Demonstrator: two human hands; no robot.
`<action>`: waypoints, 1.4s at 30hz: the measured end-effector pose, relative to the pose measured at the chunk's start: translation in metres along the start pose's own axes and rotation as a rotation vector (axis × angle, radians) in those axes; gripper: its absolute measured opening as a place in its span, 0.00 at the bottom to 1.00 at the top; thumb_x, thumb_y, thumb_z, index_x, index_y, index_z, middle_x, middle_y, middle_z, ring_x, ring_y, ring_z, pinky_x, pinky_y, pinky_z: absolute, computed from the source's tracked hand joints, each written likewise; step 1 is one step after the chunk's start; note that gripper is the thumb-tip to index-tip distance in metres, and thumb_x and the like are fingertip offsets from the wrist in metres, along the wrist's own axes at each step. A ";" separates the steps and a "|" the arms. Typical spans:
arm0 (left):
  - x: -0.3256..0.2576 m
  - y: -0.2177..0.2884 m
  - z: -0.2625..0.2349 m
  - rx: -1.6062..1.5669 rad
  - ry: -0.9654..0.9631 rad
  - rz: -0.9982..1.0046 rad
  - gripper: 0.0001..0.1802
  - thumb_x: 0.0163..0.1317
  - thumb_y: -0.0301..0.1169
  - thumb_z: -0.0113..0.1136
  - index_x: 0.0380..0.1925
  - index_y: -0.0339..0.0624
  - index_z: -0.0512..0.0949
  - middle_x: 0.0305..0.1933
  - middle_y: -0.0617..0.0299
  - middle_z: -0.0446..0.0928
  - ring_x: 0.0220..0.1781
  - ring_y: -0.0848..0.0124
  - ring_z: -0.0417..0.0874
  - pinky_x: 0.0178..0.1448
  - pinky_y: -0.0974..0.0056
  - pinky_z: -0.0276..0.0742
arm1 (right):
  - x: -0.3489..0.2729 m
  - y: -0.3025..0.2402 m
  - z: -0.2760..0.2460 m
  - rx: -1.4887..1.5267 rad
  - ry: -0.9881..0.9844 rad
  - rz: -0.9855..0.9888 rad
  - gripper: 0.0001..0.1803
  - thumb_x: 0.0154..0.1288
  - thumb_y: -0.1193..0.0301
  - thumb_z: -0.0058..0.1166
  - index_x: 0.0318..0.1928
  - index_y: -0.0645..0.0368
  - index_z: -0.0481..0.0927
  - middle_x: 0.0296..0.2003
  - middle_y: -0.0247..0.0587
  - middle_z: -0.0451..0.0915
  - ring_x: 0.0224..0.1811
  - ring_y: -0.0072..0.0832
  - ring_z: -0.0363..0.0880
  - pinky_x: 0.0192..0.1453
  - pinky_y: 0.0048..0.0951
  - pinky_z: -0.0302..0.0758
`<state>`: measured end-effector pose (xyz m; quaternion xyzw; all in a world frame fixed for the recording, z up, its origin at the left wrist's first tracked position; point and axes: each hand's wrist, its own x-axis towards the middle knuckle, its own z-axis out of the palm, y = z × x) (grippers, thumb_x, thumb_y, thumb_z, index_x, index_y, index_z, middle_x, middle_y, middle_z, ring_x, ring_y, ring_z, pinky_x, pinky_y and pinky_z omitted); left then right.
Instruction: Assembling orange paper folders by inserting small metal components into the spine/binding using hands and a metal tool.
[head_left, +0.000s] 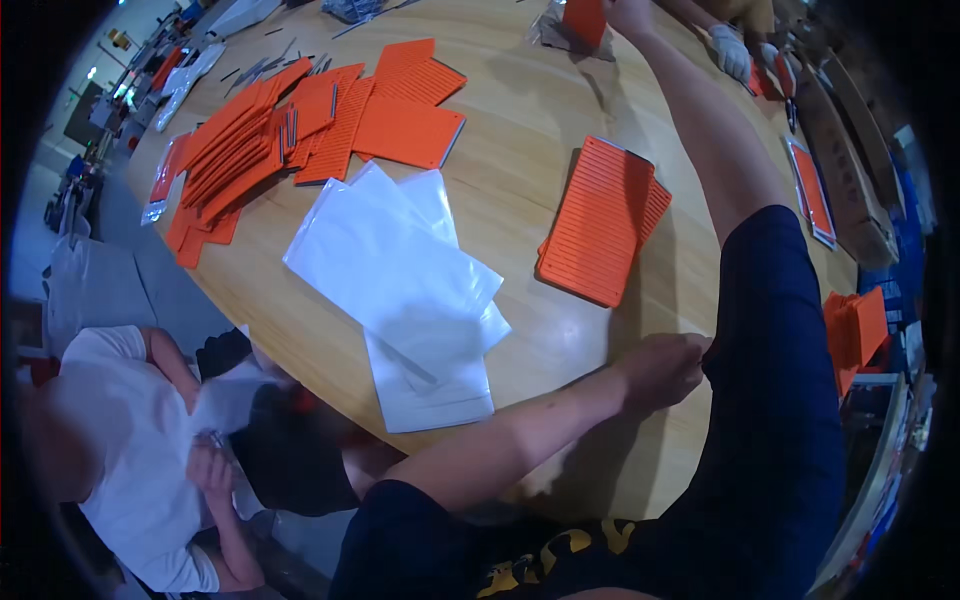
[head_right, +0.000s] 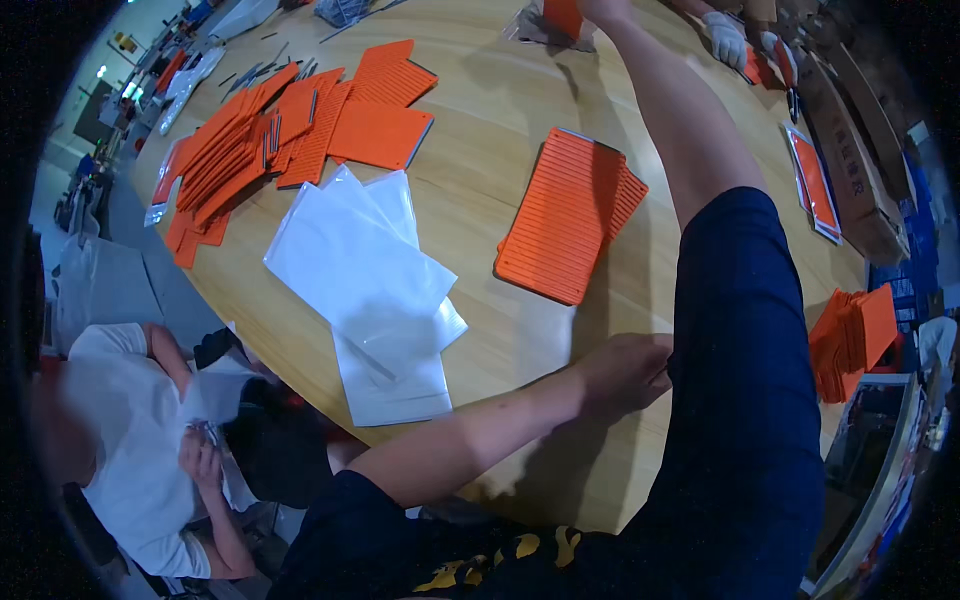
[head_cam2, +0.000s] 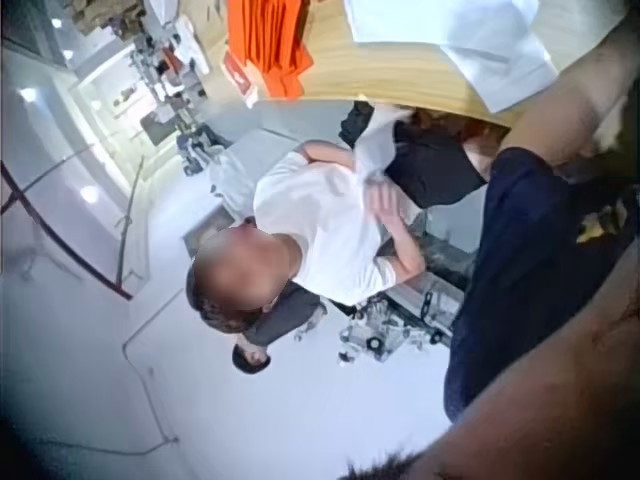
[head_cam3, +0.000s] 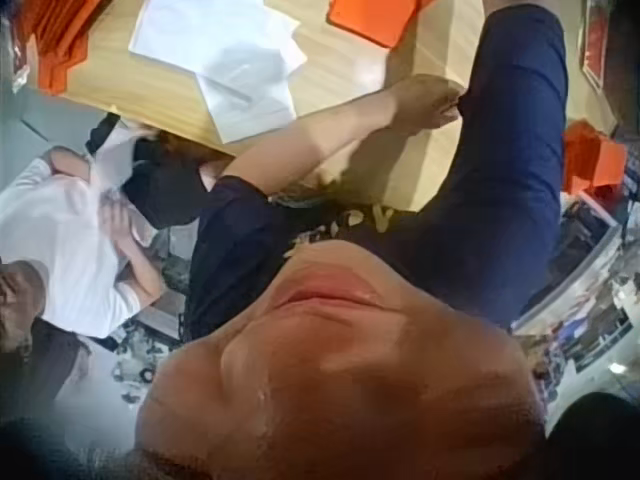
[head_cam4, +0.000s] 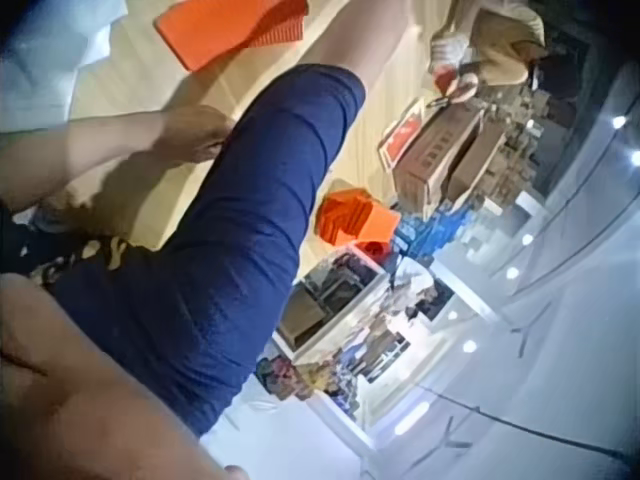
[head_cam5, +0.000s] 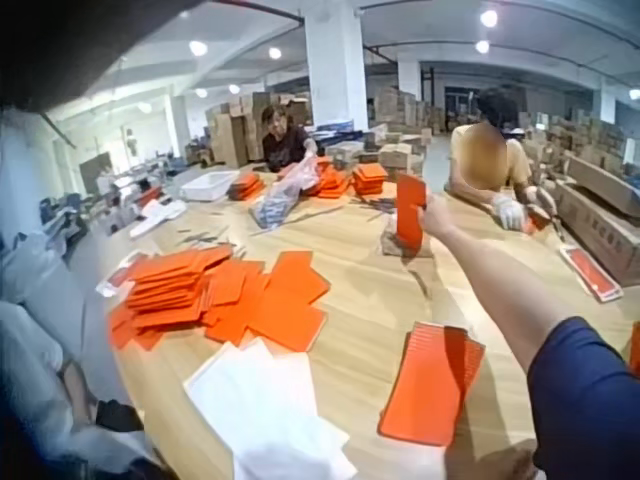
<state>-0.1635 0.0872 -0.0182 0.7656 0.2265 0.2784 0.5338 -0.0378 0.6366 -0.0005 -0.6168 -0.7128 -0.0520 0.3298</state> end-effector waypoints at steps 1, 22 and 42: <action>0.000 -0.001 0.001 -0.003 -0.001 -0.008 0.08 0.65 0.26 0.50 0.40 0.36 0.76 0.34 0.48 0.81 0.35 0.47 0.81 0.42 0.51 0.75 | -0.004 0.001 -0.004 -0.034 0.015 -0.005 0.15 0.57 0.72 0.58 0.46 0.63 0.83 0.36 0.51 0.85 0.33 0.50 0.81 0.40 0.44 0.77; 0.012 -0.025 0.011 -0.394 0.346 0.143 0.27 0.75 0.44 0.54 0.65 0.37 0.66 0.56 0.53 0.77 0.48 0.66 0.81 0.50 0.61 0.78 | -0.411 -0.106 -0.279 1.999 0.125 0.807 0.14 0.72 0.70 0.62 0.51 0.65 0.79 0.42 0.42 0.83 0.45 0.30 0.84 0.56 0.28 0.86; 0.002 0.012 -0.033 -1.174 0.422 -0.131 0.19 0.76 0.40 0.55 0.57 0.40 0.75 0.53 0.59 0.82 0.48 0.71 0.85 0.49 0.66 0.83 | -0.587 0.008 -0.391 -0.071 0.137 0.049 0.16 0.65 0.73 0.62 0.51 0.65 0.83 0.41 0.46 0.84 0.36 0.36 0.81 0.42 0.34 0.78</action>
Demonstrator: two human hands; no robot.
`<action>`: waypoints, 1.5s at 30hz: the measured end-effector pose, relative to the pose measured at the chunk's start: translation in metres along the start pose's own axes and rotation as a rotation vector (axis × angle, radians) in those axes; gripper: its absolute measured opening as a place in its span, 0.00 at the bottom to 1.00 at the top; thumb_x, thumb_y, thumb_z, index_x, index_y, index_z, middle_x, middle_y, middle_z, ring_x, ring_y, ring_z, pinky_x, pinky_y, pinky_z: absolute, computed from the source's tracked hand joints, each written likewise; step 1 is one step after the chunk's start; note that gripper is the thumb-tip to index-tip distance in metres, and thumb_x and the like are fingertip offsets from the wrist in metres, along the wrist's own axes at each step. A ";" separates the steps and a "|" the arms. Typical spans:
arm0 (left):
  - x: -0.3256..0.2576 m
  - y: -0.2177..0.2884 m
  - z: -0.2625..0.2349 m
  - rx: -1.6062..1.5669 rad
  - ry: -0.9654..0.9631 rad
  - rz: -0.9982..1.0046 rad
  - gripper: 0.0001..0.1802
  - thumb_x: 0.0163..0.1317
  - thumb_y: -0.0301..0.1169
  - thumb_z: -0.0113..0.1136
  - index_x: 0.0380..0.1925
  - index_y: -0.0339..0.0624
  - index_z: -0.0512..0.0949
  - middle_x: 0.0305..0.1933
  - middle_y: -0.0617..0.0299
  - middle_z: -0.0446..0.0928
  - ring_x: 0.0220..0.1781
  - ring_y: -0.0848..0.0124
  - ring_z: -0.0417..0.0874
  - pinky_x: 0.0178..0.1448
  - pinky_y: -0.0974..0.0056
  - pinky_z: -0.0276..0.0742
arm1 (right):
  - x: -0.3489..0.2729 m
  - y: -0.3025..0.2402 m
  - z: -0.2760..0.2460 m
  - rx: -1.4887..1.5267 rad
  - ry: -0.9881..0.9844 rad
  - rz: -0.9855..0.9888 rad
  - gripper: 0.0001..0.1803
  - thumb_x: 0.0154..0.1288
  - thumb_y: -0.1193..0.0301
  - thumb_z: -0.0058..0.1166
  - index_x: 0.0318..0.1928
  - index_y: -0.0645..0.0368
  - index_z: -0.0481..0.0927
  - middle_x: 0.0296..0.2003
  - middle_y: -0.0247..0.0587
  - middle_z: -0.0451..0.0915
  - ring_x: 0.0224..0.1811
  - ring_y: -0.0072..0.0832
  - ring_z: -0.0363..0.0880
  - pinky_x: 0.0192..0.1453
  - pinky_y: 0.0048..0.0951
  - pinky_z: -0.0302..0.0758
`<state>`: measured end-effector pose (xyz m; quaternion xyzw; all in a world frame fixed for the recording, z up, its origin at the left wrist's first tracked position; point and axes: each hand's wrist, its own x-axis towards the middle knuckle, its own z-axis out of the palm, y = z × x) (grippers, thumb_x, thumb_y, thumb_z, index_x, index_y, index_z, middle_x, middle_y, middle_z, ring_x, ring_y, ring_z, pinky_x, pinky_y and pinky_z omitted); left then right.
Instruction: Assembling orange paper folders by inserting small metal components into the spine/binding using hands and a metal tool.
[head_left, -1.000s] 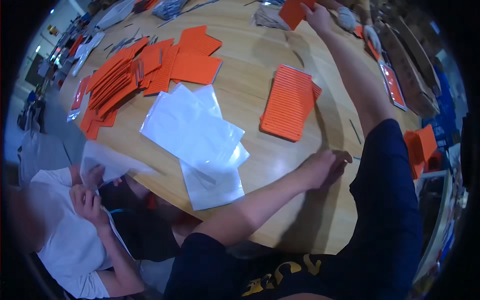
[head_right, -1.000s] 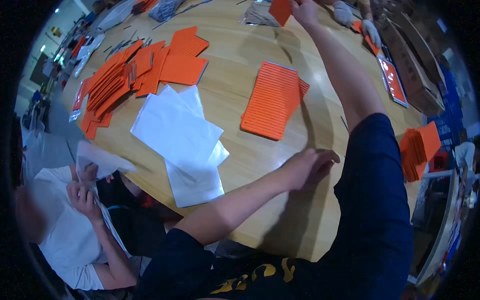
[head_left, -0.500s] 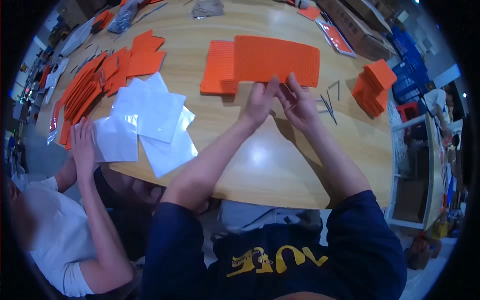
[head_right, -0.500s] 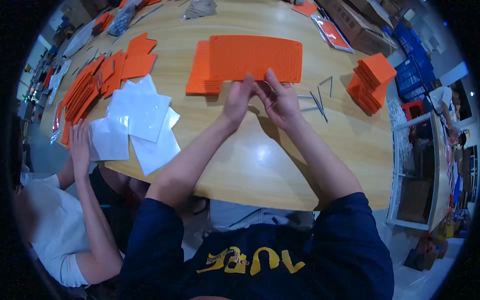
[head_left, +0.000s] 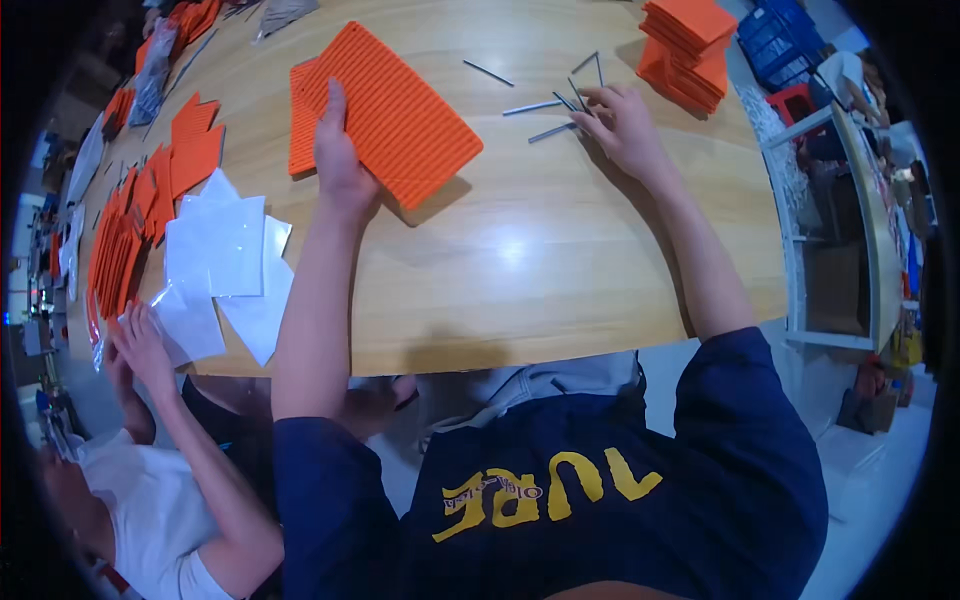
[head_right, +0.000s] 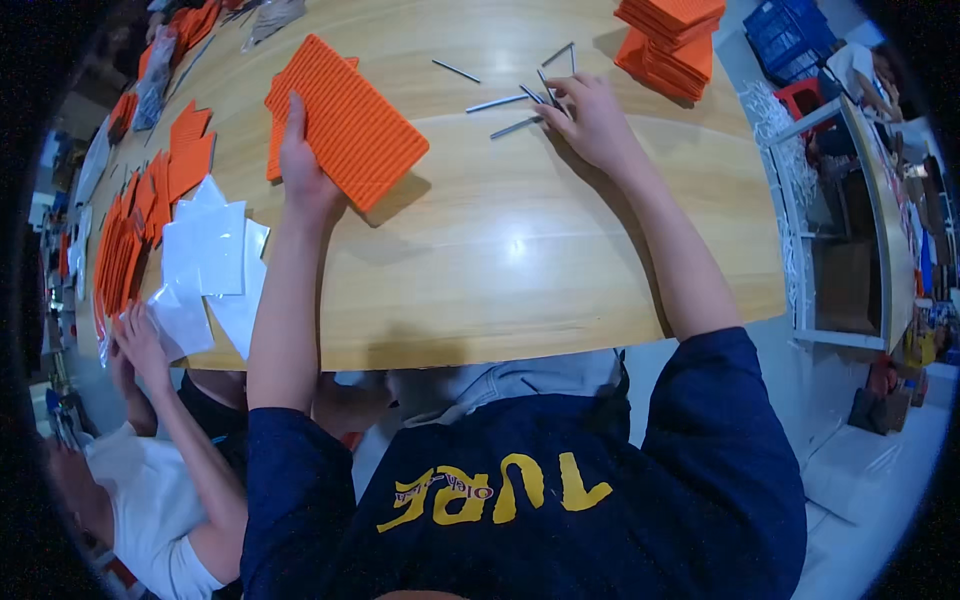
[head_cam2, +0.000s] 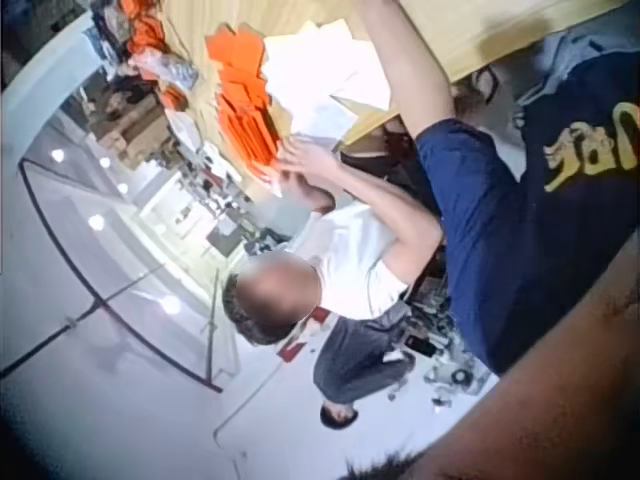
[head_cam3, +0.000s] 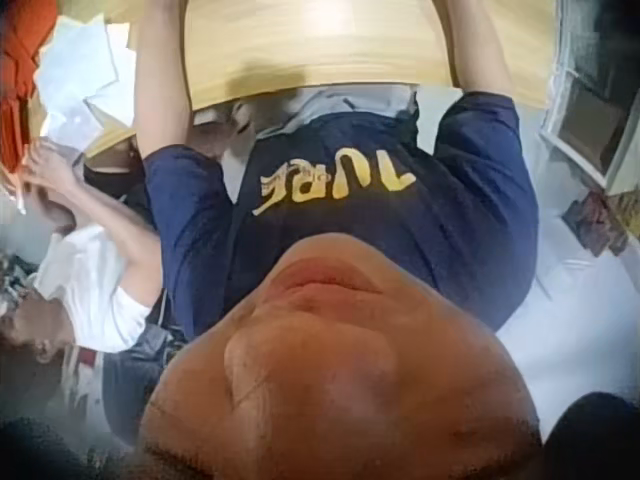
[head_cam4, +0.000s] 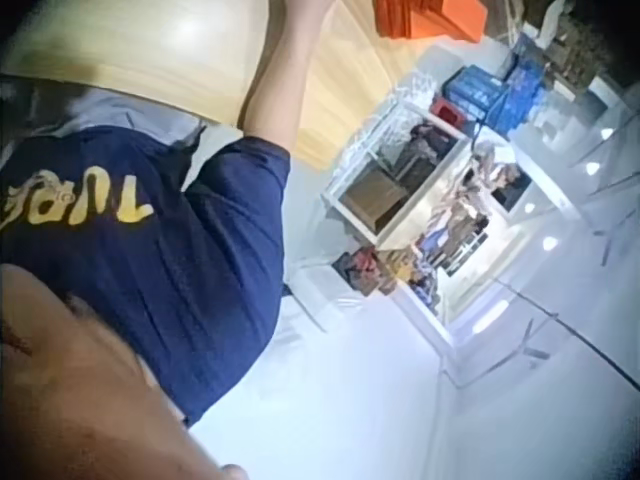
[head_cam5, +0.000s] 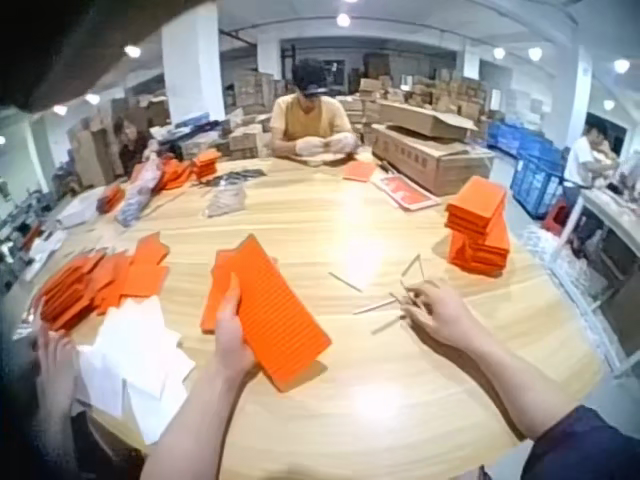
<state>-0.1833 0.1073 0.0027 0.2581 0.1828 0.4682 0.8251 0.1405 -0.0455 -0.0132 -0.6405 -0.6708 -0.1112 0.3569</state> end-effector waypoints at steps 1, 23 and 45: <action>-0.002 -0.004 0.002 0.032 0.003 -0.010 0.18 0.75 0.40 0.56 0.57 0.39 0.75 0.52 0.59 0.82 0.48 0.71 0.85 0.49 0.67 0.82 | 0.001 0.003 0.000 0.028 -0.085 0.062 0.15 0.65 0.73 0.61 0.51 0.65 0.83 0.42 0.47 0.83 0.36 0.37 0.81 0.42 0.34 0.78; -0.026 -0.026 0.029 0.502 -0.057 -0.110 0.15 0.72 0.36 0.60 0.46 0.34 0.79 0.42 0.58 0.84 0.38 0.72 0.86 0.40 0.70 0.82 | -0.003 0.003 -0.003 -0.137 -0.168 0.271 0.15 0.71 0.69 0.56 0.50 0.67 0.83 0.44 0.49 0.80 0.44 0.44 0.79 0.50 0.39 0.78; -0.033 -0.033 0.034 0.563 -0.048 -0.122 0.18 0.70 0.39 0.63 0.45 0.33 0.79 0.39 0.58 0.84 0.34 0.73 0.85 0.34 0.72 0.80 | -0.004 0.003 0.007 -0.484 -0.201 0.069 0.10 0.70 0.72 0.55 0.47 0.65 0.81 0.44 0.46 0.81 0.47 0.43 0.76 0.53 0.37 0.76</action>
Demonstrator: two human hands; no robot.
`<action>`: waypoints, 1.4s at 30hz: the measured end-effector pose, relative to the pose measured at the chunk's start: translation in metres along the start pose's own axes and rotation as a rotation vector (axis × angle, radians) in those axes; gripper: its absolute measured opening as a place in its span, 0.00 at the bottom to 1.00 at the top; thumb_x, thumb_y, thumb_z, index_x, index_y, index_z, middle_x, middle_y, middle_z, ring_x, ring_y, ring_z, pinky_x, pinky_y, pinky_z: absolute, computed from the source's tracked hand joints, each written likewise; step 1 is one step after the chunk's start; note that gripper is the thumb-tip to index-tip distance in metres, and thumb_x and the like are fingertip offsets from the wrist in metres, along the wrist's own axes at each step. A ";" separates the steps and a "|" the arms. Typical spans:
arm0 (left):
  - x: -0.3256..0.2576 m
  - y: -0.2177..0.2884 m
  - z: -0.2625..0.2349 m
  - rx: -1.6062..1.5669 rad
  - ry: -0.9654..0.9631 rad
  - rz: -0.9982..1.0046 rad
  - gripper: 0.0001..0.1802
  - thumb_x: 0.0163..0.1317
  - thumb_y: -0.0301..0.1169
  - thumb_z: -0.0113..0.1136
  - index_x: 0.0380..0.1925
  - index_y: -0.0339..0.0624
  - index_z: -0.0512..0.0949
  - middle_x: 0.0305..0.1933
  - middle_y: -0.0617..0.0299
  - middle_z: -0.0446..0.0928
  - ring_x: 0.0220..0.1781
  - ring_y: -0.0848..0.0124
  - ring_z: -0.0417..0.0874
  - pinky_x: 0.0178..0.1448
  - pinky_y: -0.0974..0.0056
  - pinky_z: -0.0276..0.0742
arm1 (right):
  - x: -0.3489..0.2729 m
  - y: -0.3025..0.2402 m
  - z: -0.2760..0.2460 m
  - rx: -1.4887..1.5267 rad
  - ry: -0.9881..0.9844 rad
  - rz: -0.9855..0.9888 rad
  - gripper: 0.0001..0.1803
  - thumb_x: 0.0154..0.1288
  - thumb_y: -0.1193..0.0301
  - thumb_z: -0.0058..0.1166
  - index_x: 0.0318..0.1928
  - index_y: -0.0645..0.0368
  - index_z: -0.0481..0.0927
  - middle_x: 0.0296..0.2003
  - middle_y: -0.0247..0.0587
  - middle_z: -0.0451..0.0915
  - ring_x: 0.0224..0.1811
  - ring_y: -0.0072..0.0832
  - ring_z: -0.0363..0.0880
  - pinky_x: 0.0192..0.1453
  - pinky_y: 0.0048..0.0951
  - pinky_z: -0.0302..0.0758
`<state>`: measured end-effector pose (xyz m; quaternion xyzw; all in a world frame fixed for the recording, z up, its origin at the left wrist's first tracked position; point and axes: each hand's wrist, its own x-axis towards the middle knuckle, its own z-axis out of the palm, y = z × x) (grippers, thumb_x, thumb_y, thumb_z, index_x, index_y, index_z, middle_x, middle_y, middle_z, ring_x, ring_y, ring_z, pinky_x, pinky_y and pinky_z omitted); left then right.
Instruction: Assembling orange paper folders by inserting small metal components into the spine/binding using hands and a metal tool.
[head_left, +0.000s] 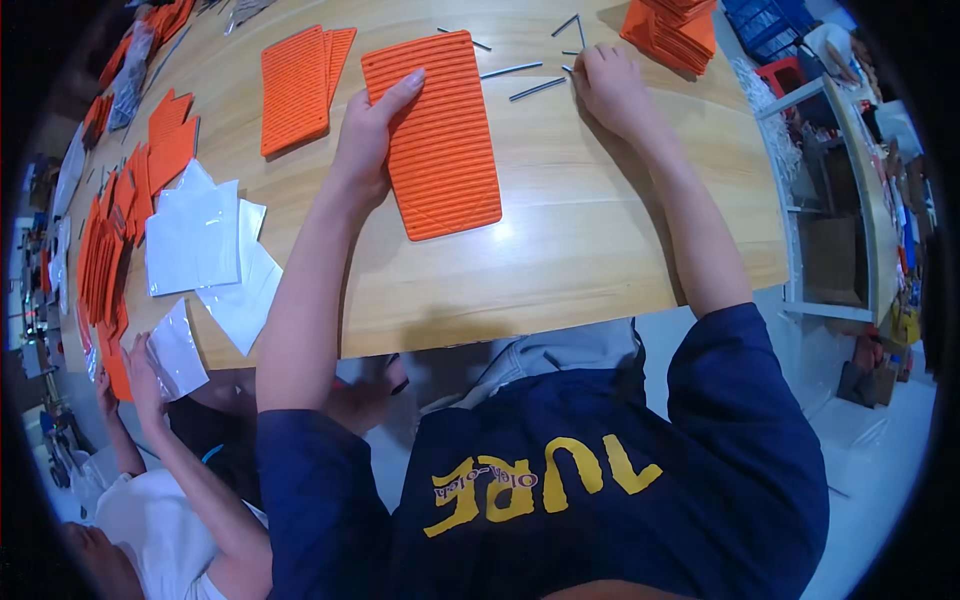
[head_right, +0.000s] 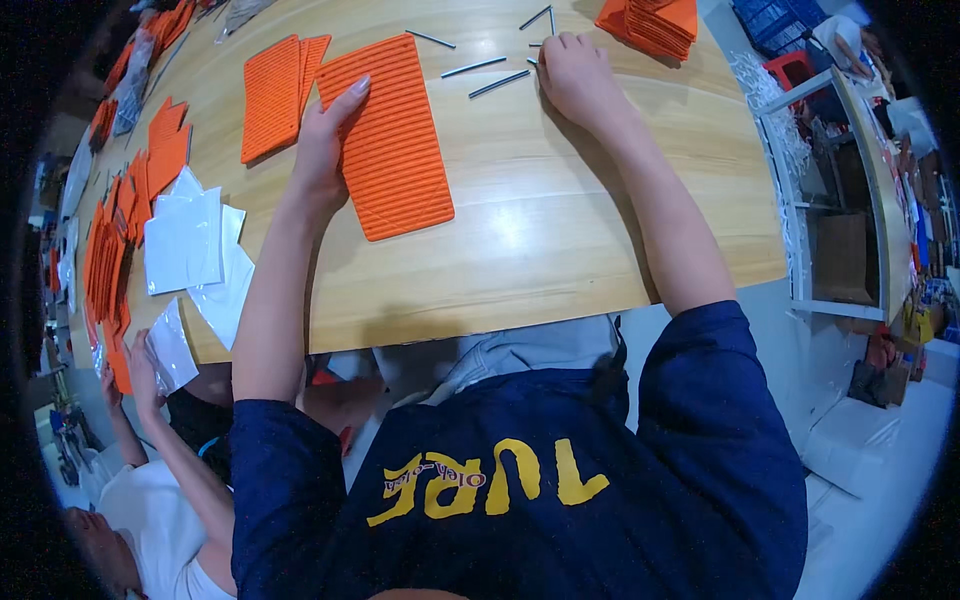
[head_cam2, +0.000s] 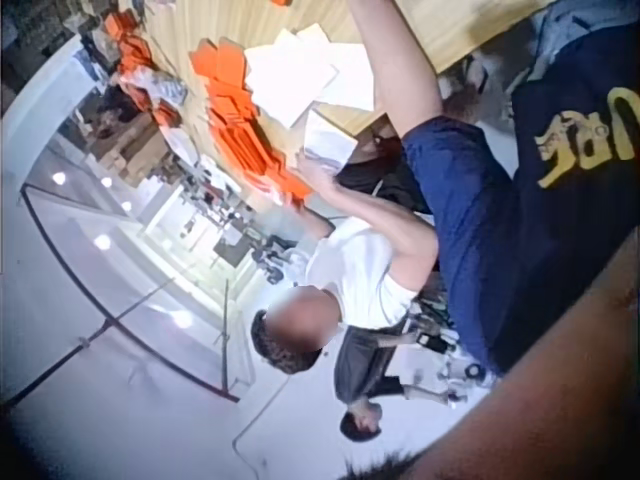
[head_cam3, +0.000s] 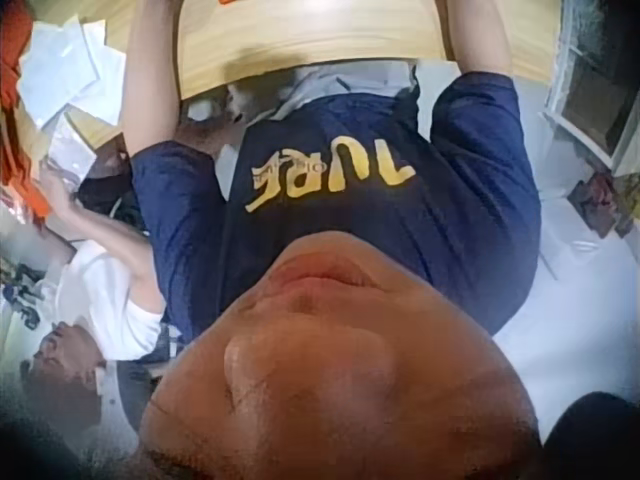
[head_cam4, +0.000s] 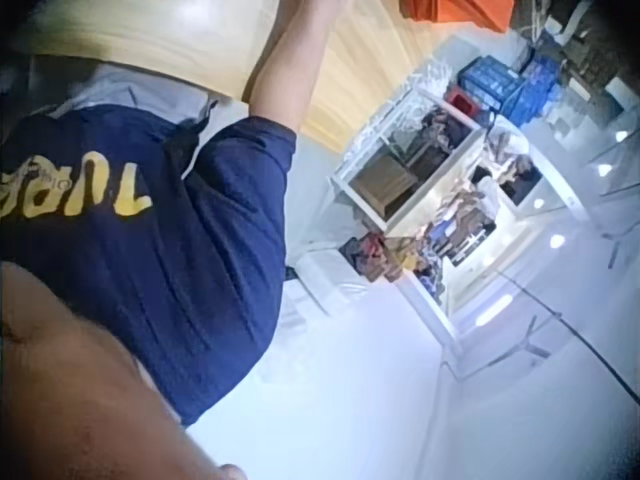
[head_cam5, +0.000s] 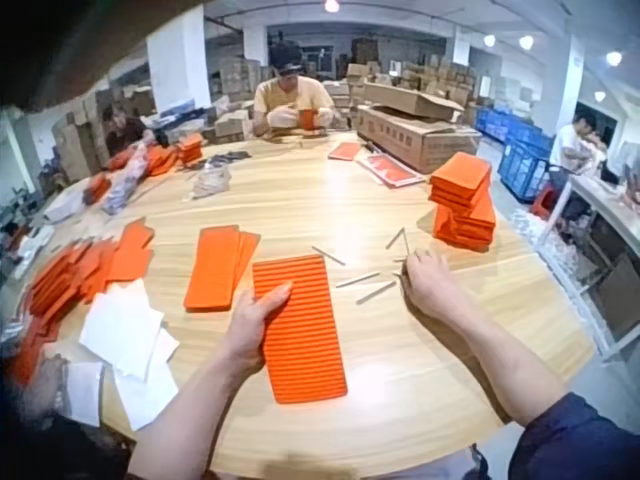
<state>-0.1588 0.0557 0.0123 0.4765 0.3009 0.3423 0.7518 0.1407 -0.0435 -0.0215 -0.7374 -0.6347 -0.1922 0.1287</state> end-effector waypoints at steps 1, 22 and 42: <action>0.000 0.000 -0.001 0.004 -0.001 0.001 0.18 0.70 0.39 0.63 0.44 0.33 0.79 0.39 0.58 0.84 0.34 0.73 0.85 0.34 0.72 0.80 | 0.002 0.000 -0.005 0.092 -0.035 0.050 0.10 0.71 0.73 0.55 0.48 0.65 0.81 0.43 0.45 0.82 0.46 0.42 0.78 0.52 0.37 0.76; -0.011 0.003 0.011 0.103 -0.089 -0.012 0.16 0.71 0.36 0.63 0.47 0.31 0.79 0.41 0.55 0.84 0.36 0.71 0.86 0.36 0.70 0.82 | -0.001 -0.048 -0.067 1.505 0.210 0.121 0.13 0.66 0.81 0.62 0.49 0.65 0.79 0.39 0.45 0.85 0.38 0.31 0.84 0.46 0.28 0.83; -0.014 0.004 0.015 0.212 -0.170 0.096 0.15 0.68 0.32 0.65 0.47 0.30 0.79 0.40 0.52 0.85 0.35 0.69 0.87 0.37 0.68 0.85 | -0.003 -0.060 -0.072 1.531 0.314 -0.010 0.15 0.54 0.88 0.69 0.40 0.64 0.80 0.37 0.41 0.79 0.37 0.29 0.83 0.45 0.27 0.85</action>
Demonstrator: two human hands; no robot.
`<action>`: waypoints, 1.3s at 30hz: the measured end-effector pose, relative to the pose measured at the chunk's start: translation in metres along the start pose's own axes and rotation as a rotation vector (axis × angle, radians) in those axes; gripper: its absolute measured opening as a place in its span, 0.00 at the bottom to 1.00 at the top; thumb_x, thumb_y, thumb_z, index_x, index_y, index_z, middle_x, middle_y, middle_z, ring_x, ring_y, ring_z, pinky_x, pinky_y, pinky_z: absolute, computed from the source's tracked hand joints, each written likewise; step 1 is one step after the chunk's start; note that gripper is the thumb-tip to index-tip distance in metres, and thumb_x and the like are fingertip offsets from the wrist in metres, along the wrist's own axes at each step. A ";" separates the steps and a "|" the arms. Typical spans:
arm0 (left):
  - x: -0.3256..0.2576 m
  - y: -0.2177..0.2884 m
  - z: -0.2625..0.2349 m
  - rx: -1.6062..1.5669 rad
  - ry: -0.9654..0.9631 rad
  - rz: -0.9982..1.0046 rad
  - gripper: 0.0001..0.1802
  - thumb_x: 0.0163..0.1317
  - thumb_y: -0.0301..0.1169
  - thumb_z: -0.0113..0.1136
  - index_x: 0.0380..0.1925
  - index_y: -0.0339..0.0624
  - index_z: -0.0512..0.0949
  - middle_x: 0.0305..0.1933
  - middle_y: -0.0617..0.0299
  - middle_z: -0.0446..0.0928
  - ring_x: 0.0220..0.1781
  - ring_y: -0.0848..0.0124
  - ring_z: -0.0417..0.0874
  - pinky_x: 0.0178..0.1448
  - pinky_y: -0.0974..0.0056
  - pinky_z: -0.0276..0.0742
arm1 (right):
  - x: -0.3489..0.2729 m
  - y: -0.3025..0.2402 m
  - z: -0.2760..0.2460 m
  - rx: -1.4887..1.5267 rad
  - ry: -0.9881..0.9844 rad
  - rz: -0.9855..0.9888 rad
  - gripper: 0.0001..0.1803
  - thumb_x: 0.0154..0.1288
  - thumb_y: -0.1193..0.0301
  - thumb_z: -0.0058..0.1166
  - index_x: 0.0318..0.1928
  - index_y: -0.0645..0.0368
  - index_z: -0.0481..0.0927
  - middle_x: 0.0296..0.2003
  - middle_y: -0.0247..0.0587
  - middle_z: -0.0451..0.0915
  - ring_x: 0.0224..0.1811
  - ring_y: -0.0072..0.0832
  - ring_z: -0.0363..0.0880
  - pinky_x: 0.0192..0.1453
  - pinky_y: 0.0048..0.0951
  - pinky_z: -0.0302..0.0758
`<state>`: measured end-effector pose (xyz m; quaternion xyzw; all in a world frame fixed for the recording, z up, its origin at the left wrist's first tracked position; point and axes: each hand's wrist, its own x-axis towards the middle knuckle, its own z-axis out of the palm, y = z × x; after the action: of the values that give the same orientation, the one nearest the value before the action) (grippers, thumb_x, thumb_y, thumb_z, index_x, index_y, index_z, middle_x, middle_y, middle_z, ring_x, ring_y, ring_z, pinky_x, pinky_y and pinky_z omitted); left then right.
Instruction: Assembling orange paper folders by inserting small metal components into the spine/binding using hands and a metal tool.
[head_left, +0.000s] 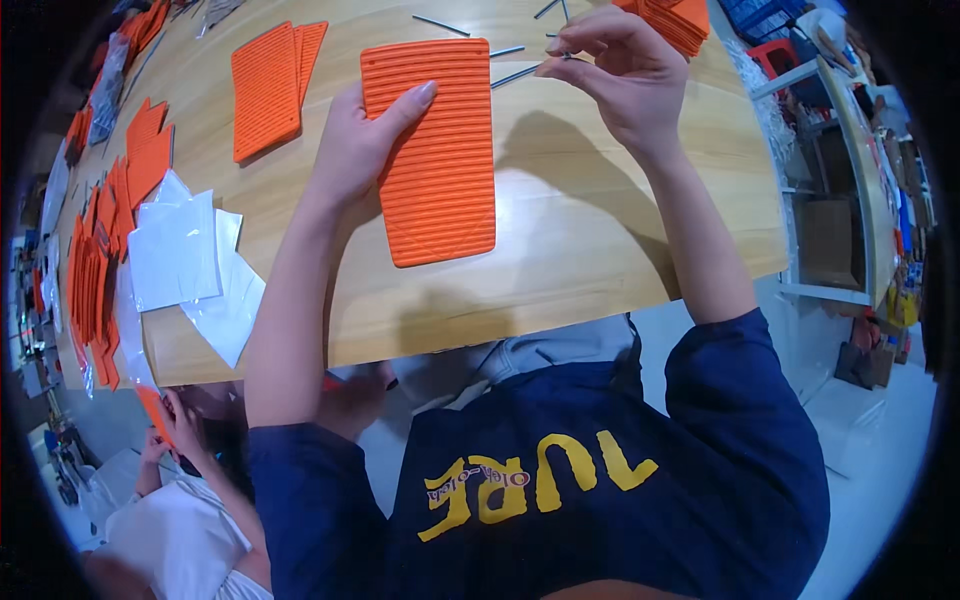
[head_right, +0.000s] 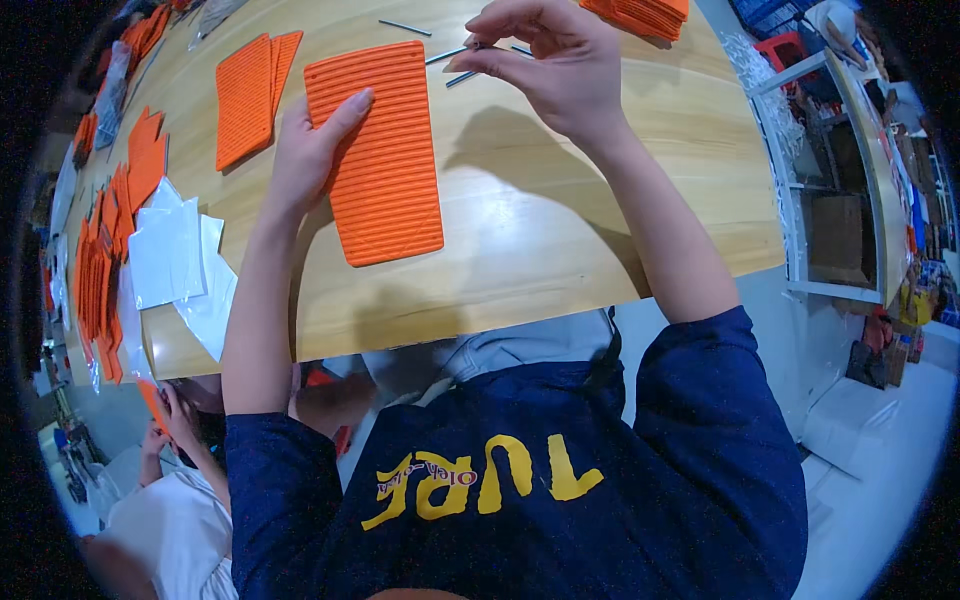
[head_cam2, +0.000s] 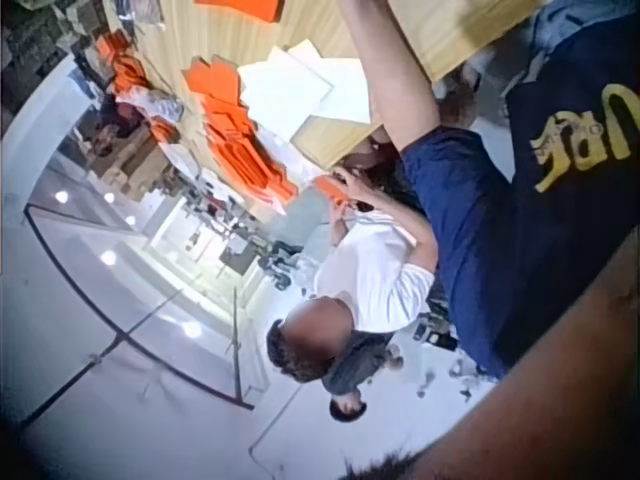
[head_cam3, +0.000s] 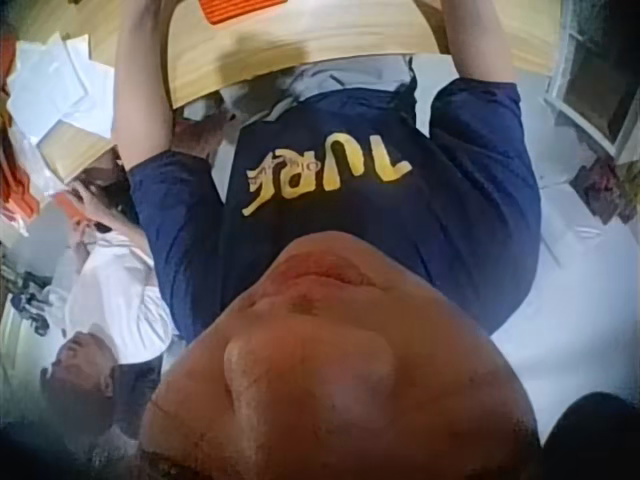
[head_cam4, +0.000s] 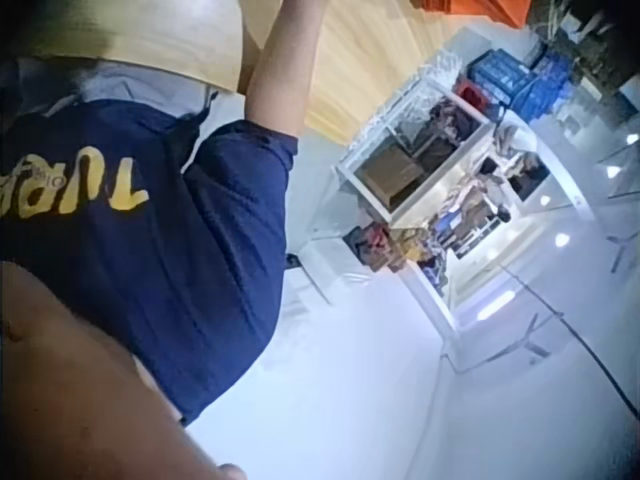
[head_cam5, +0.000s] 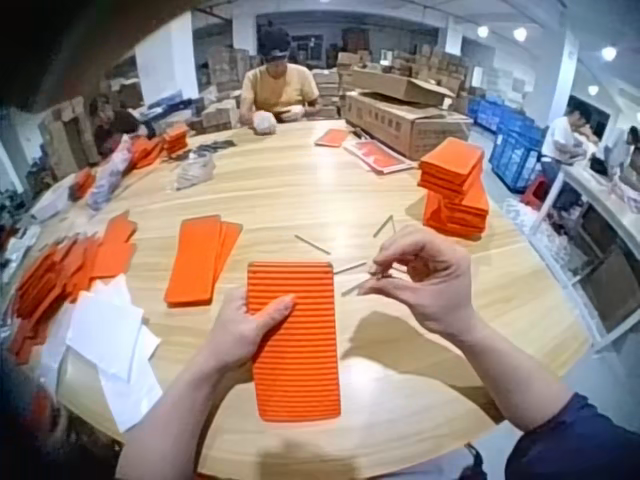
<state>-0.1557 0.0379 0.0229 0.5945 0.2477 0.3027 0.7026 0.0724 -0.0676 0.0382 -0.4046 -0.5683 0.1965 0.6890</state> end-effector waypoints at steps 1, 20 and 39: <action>0.000 0.001 0.000 0.003 0.000 -0.001 0.15 0.68 0.32 0.65 0.46 0.30 0.79 0.40 0.52 0.85 0.35 0.69 0.87 0.37 0.68 0.85 | 0.000 0.001 0.000 0.020 0.003 0.010 0.15 0.54 0.88 0.69 0.39 0.64 0.80 0.37 0.41 0.79 0.37 0.28 0.83 0.45 0.26 0.85; -0.005 -0.002 0.000 0.160 -0.210 -0.053 0.14 0.65 0.32 0.68 0.43 0.32 0.80 0.37 0.55 0.85 0.32 0.72 0.85 0.36 0.71 0.81 | 0.003 -0.004 -0.004 0.020 -0.058 0.237 0.09 0.61 0.88 0.62 0.41 0.67 0.83 0.39 0.47 0.83 0.33 0.28 0.83 0.38 0.22 0.83; -0.006 -0.004 0.003 0.113 -0.193 -0.076 0.14 0.65 0.33 0.67 0.41 0.32 0.81 0.35 0.56 0.85 0.30 0.73 0.84 0.35 0.71 0.81 | 0.000 -0.007 -0.009 0.401 -0.295 0.154 0.07 0.62 0.87 0.61 0.40 0.68 0.84 0.38 0.48 0.83 0.32 0.29 0.82 0.38 0.23 0.83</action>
<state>-0.1565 0.0311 0.0192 0.6498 0.2182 0.2027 0.6994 0.0798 -0.0746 0.0435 -0.2691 -0.5797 0.4140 0.6483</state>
